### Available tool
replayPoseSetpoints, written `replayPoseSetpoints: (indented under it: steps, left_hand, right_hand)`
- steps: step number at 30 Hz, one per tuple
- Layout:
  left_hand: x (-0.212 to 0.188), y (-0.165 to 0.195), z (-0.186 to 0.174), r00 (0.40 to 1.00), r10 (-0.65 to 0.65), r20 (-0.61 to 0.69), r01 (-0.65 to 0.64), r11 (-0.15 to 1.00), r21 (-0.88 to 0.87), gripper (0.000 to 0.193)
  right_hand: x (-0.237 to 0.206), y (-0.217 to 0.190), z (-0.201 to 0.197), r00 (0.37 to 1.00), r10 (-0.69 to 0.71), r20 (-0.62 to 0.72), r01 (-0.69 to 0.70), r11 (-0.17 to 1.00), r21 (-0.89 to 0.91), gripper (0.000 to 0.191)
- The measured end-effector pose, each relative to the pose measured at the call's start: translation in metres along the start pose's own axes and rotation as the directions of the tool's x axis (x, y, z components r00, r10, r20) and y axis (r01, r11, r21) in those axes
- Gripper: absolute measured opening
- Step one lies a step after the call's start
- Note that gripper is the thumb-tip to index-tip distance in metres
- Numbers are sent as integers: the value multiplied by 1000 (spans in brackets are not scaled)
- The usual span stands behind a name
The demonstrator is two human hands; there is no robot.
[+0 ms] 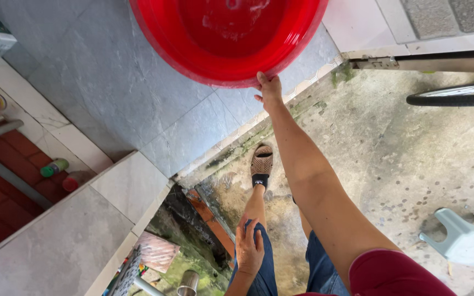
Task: The person carries a red plastic basin to an outdoor tap, fills it with water, and carries it back outside. They then place dried palm stalks into the basin of water, pressing and submerging them to soak.
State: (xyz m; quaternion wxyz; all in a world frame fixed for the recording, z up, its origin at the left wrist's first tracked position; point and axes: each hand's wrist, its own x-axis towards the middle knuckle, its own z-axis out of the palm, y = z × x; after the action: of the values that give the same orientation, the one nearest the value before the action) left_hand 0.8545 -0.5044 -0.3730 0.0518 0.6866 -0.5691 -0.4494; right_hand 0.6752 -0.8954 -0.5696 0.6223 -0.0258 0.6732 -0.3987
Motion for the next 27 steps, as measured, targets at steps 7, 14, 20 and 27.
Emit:
replayPoseSetpoints:
  steps: [7, 14, 20, 27]
  left_hand:
    - [3, -3, 3, 997, -31, -64, 26, 997, -77, 33]
    - [77, -1, -32, 955, -169, -244, 142, 982, -125, 42]
    - [272, -11, -109, 912, -240, -332, 134, 940, -314, 67]
    - [404, 15, -156, 929, -286, -235, 166, 888, -428, 95]
  right_hand:
    - [-15, 23, -14, 999, 44, -28, -45, 998, -49, 38]
    - [-43, 40, -35, 995, 83, -46, -86, 995, -57, 38]
    - [-78, 29, -44, 995, 81, -62, -86, 992, -92, 37]
    - [-119, 3, -49, 988, 122, -93, -132, 985, -110, 46]
